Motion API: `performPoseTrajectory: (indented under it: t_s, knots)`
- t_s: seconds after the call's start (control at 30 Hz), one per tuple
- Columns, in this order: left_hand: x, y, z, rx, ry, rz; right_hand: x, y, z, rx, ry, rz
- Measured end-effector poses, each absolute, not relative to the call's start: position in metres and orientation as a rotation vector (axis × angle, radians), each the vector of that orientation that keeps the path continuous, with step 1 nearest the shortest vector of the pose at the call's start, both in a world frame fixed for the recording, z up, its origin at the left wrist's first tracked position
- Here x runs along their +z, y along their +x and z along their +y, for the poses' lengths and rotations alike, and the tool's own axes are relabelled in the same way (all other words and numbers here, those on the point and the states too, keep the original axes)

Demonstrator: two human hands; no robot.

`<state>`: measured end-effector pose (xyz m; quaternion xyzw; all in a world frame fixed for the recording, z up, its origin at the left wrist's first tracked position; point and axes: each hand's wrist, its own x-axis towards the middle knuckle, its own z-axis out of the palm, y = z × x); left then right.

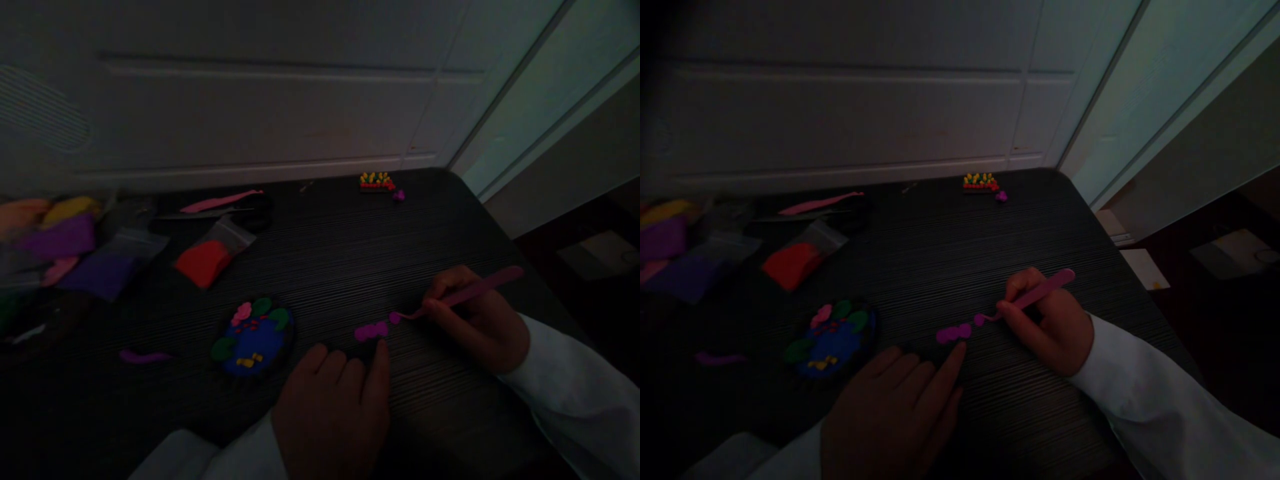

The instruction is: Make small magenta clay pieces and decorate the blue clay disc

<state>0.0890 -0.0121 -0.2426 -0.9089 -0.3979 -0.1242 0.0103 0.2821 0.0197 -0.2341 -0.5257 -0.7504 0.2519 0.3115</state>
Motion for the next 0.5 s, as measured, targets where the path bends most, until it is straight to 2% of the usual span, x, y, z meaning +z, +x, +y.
performPoseTrajectory:
  t_s: [0.5]
  knots:
    - [-0.2412, 0.0891, -0.0124, -0.393, -2.859, -1.235, -0.2349, 0.2824, 0.0202, 0.686, -1.391, -1.99]
